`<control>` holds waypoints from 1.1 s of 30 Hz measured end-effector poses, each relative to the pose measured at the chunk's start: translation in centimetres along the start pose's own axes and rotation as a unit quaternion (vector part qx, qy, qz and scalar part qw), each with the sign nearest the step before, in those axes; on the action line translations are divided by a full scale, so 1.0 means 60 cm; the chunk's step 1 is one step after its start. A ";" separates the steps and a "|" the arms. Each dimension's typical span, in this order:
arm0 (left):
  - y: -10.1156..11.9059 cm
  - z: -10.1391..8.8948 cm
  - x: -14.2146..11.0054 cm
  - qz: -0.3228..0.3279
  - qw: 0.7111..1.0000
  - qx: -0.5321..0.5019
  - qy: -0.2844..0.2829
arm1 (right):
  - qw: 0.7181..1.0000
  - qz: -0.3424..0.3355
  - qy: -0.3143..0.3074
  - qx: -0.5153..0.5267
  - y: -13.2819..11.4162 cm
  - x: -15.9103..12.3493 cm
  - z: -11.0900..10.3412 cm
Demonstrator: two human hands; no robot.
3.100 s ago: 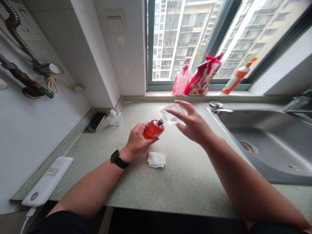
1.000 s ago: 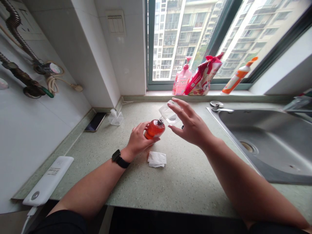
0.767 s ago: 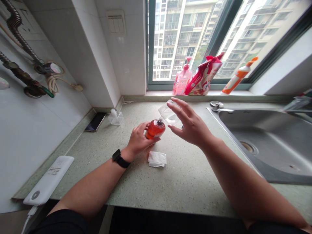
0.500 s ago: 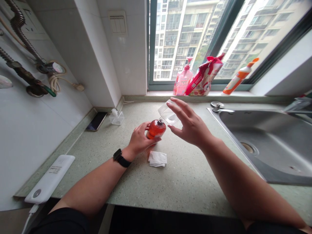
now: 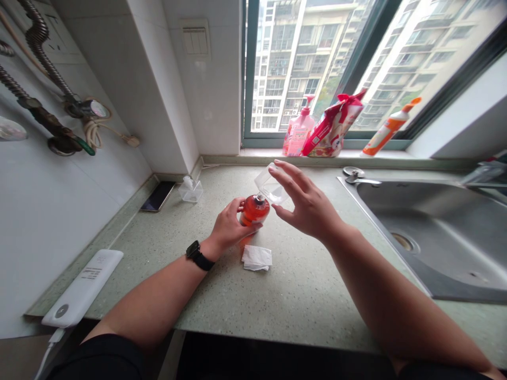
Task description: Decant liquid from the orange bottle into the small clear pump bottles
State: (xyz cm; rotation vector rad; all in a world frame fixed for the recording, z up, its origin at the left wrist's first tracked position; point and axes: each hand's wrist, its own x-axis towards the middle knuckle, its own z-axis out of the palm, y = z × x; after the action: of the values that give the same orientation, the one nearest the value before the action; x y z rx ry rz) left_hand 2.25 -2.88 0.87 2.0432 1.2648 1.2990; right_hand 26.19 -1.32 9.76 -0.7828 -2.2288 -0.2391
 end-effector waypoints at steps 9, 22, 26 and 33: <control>-0.002 0.002 0.000 -0.007 1.000 -0.010 -0.003 | 1.000 -0.002 0.001 -0.004 -0.005 0.001 0.002; -0.013 0.008 -0.001 -0.020 0.999 -0.035 -0.006 | 1.000 -0.004 -0.006 -0.016 -0.014 0.002 0.005; -0.016 0.010 -0.001 -0.014 0.999 -0.042 -0.003 | 1.000 -0.009 -0.009 -0.023 -0.016 0.004 0.004; -0.019 0.012 0.000 -0.012 0.998 -0.056 -0.002 | 0.999 -0.012 -0.014 -0.027 -0.020 0.004 0.007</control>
State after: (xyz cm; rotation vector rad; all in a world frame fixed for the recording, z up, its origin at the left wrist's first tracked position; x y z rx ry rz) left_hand 2.31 -2.21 -0.28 1.9466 1.1836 1.3247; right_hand 25.08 -1.98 9.71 -0.7920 -2.2672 -0.3033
